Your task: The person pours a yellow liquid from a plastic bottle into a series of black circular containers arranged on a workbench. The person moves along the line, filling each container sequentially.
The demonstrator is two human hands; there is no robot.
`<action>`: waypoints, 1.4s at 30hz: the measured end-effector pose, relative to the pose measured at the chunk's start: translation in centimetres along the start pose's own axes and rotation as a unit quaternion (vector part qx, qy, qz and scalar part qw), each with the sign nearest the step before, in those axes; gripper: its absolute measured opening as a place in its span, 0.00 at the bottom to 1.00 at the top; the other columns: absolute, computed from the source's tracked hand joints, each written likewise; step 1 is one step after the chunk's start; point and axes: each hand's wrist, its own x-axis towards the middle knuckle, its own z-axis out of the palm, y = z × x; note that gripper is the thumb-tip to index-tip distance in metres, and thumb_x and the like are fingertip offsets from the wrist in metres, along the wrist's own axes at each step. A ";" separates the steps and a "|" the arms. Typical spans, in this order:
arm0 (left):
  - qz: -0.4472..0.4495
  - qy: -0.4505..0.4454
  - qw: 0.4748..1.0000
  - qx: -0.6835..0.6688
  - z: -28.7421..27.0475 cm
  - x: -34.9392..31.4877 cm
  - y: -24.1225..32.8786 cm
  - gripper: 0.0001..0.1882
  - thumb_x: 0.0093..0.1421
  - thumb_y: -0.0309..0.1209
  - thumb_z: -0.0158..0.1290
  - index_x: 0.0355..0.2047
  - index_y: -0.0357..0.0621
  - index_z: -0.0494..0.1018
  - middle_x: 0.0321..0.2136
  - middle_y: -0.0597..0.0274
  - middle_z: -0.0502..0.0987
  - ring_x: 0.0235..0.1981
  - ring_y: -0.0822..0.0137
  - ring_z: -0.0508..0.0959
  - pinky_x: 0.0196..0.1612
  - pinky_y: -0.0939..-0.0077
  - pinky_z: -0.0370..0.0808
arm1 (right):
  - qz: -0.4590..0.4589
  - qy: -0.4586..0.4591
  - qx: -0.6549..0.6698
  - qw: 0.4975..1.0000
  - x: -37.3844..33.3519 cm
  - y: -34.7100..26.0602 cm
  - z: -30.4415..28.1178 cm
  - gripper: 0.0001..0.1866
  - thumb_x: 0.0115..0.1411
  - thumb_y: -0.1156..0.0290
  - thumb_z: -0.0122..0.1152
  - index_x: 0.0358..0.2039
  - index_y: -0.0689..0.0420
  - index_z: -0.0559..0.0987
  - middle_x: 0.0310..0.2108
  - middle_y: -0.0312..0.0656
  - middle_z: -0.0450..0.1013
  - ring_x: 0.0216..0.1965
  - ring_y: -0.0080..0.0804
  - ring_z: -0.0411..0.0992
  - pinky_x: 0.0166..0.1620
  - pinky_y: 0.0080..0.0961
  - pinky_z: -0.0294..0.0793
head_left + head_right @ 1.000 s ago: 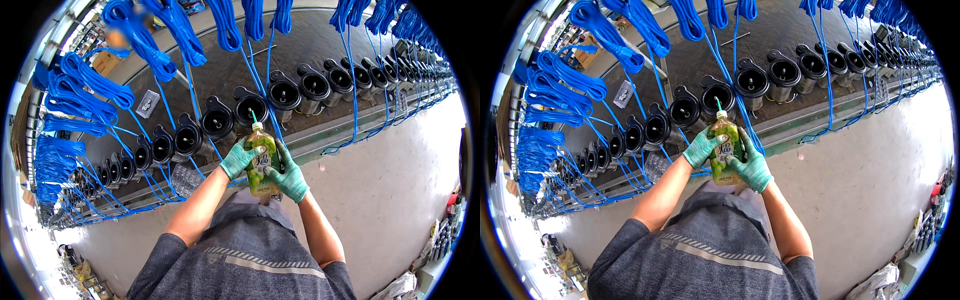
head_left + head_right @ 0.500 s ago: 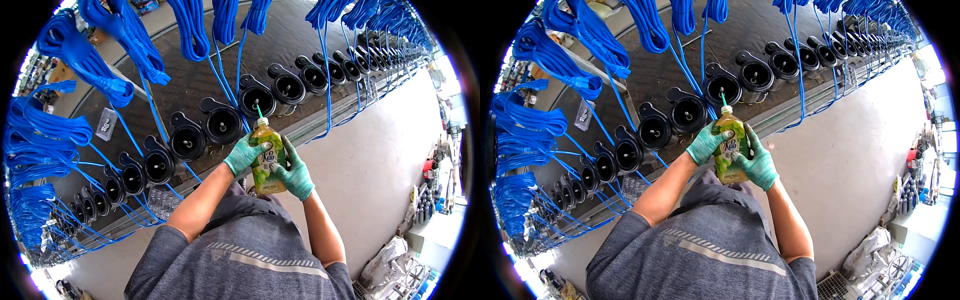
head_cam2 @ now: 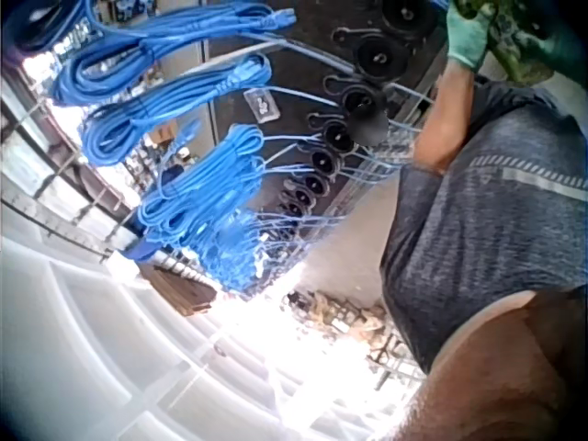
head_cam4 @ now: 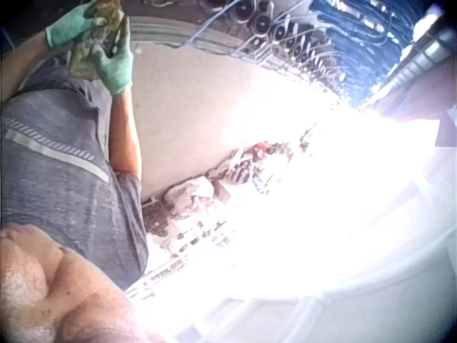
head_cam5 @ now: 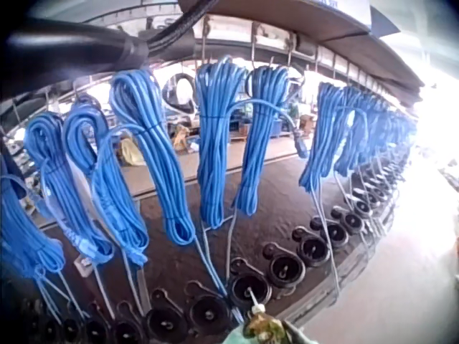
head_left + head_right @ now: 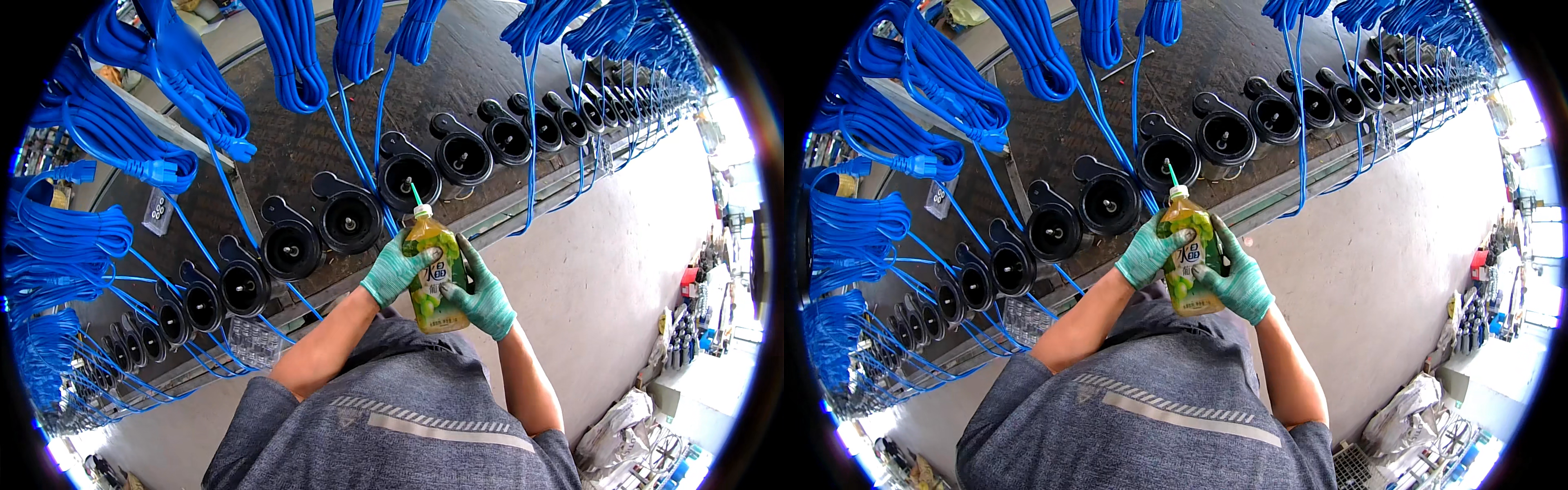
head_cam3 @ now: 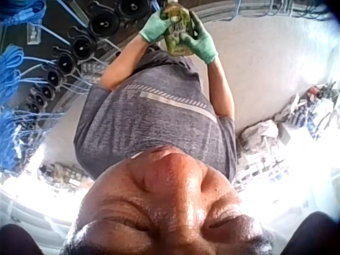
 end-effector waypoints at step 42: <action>0.024 0.029 0.999 0.030 19.7 15.3 -2.5 0.31 0.65 0.31 0.66 0.65 0.45 0.68 0.55 0.63 0.80 0.53 0.69 0.81 0.56 0.68 0.81 | -0.071 -0.071 0.069 0.992 5.7 1.6 -25.6 0.49 0.61 0.78 0.64 0.79 0.49 0.53 0.64 0.45 0.73 0.57 0.28 0.75 0.59 0.29 0.78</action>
